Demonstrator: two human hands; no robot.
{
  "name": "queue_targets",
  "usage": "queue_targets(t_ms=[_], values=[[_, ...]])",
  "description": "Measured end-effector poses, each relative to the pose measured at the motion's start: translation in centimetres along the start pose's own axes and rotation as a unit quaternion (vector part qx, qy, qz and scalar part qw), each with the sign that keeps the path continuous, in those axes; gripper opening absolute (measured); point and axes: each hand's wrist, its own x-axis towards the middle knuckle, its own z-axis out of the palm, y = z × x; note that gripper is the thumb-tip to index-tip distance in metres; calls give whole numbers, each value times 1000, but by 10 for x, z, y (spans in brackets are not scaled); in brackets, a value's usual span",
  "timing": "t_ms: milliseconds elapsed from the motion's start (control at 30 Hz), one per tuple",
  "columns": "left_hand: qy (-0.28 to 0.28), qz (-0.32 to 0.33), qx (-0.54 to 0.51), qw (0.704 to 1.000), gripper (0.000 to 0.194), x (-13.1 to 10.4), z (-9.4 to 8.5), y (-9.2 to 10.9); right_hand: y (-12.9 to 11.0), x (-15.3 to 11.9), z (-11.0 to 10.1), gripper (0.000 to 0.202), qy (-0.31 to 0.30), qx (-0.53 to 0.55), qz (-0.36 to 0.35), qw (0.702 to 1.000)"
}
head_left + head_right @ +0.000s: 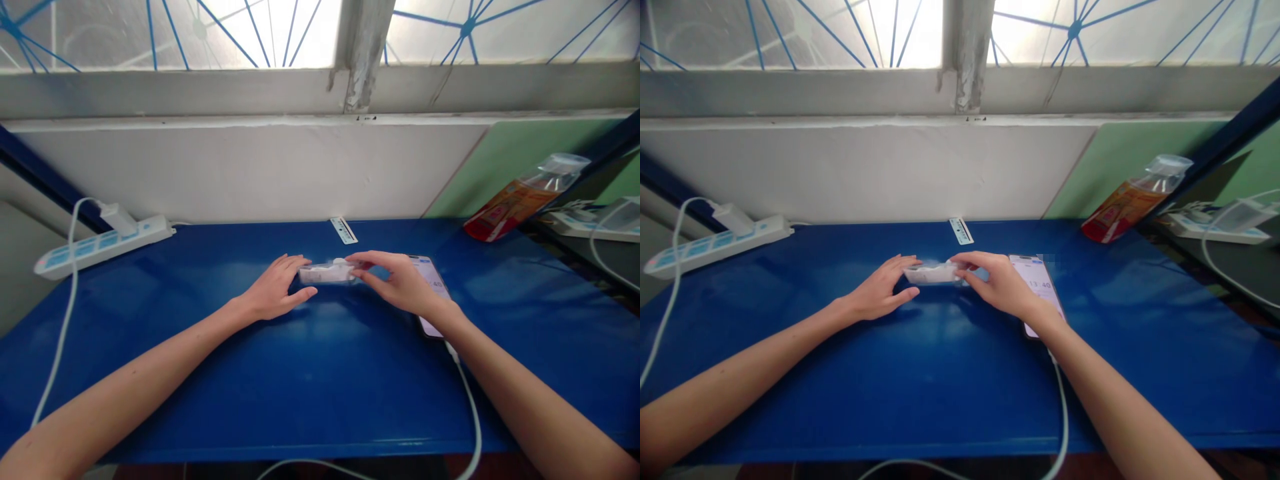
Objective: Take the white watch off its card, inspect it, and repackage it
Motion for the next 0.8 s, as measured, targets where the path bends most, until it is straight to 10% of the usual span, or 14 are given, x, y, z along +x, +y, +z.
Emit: queue_targets(t_ms=[233, 433, 800], values=[[48, -5, -32, 998, 102, -1, 2, 2, 6, 3, 8, 29, -4, 76, 60, 995], [24, 14, 19, 999, 68, -1, 1, 3, 11, 1, 15, 34, -44, -28, 36, 998], [-17, -1, 70, 997, 71, 0, 1, 3, 23, -6, 4, 80, -195, -172, 7, 966]])
